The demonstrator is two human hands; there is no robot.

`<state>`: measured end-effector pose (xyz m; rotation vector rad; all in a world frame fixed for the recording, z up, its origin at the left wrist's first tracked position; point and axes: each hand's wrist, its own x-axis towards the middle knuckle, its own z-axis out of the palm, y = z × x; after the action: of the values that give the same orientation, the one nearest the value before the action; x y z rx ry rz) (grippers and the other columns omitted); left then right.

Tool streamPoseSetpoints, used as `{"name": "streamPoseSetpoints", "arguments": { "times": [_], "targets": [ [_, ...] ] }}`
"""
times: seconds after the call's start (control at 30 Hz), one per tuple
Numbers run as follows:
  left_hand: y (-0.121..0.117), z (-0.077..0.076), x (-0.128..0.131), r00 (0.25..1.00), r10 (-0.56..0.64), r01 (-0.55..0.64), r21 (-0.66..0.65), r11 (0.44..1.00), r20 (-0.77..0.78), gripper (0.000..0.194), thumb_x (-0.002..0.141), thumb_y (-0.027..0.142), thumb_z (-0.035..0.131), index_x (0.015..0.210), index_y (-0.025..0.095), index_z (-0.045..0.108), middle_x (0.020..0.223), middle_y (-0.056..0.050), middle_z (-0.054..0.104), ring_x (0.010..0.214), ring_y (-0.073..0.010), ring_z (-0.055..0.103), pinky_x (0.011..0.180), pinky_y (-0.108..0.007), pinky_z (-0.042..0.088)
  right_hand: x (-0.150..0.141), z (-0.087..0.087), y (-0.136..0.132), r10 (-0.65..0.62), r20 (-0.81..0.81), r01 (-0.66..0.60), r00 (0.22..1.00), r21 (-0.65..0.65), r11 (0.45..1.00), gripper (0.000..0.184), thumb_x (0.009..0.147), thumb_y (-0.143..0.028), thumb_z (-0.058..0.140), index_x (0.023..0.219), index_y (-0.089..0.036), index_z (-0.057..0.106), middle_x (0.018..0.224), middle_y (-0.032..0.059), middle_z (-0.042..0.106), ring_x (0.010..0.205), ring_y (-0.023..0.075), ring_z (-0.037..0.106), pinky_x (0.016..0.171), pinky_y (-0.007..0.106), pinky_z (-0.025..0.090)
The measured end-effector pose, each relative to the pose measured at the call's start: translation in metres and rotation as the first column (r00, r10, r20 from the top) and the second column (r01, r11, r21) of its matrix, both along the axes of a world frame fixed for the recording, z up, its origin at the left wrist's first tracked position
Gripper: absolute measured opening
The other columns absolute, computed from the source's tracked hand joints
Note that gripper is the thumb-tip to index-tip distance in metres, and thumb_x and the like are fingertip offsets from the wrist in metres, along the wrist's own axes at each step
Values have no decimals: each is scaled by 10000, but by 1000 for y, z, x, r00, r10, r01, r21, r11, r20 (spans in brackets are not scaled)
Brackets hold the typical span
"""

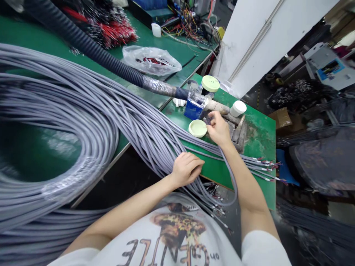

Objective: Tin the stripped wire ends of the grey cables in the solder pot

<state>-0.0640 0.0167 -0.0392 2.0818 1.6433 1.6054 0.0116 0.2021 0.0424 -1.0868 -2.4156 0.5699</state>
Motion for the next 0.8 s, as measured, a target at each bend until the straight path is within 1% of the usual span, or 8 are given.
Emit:
{"name": "streamPoseSetpoints", "arguments": {
  "times": [0.07, 0.13, 0.23, 0.33, 0.43, 0.53, 0.8],
  "targets": [
    [0, 1, 0, 1000, -2, 2, 6, 1000, 2, 123, 862, 173, 523, 933, 182, 622, 816, -29, 698, 753, -154, 601, 701, -323, 380, 18, 5, 11, -75, -48, 76, 996, 26, 997, 387, 657, -196, 575, 1041, -218, 531, 616, -71, 509, 554, 131, 496, 608, 262, 393],
    [0, 0, 0, 1000, -5, 5, 5, 1000, 3, 123, 860, 172, 528, 937, 184, 623, 821, -29, 701, 759, -153, 604, 703, -323, 381, 38, 5, 26, -155, -61, 158, 986, 44, 986, 387, 641, -197, 585, 1025, -210, 537, 591, -76, 501, 538, 129, 486, 598, 262, 386],
    [0, -2, 0, 1000, -10, 10, -2, 1000, 7, 121, 855, 171, 539, 940, 187, 624, 832, -30, 704, 768, -153, 607, 704, -323, 380, 63, -5, 50, -264, -41, 266, 964, 61, 962, 394, 613, -192, 596, 1004, -199, 548, 570, -76, 512, 538, 134, 487, 605, 268, 378],
    [-1, -3, 1, 1000, -10, 10, -6, 1000, 7, 123, 848, 166, 551, 946, 186, 623, 842, -29, 705, 773, -153, 609, 707, -324, 379, 78, -20, 67, -329, -4, 328, 944, 71, 942, 405, 593, -191, 605, 996, -192, 557, 571, -69, 522, 562, 143, 499, 620, 273, 378],
    [0, -3, 1, 1000, -11, 11, -11, 1000, 4, 125, 851, 167, 546, 946, 188, 625, 839, -31, 705, 772, -154, 608, 707, -324, 378, 85, -33, 76, -347, 37, 344, 937, 79, 936, 405, 586, -192, 604, 989, -190, 562, 571, -67, 516, 576, 150, 505, 625, 275, 377],
    [0, -3, 1, 1000, -14, 14, -15, 1000, 3, 133, 861, 171, 527, 944, 191, 629, 832, -35, 707, 764, -153, 607, 705, -325, 376, 87, -41, 81, -352, 66, 348, 934, 75, 935, 398, 584, -195, 596, 981, -192, 561, 579, -64, 519, 589, 154, 510, 626, 274, 376],
    [-1, -2, 1, 1000, -16, 16, -10, 1000, -2, 130, 857, 165, 529, 940, 194, 625, 827, -34, 708, 770, -154, 616, 700, -323, 384, 86, -45, 82, -367, 111, 360, 924, 75, 930, 394, 579, -189, 587, 972, -201, 564, 612, -56, 544, 619, 159, 527, 622, 271, 379]
  ]
}}
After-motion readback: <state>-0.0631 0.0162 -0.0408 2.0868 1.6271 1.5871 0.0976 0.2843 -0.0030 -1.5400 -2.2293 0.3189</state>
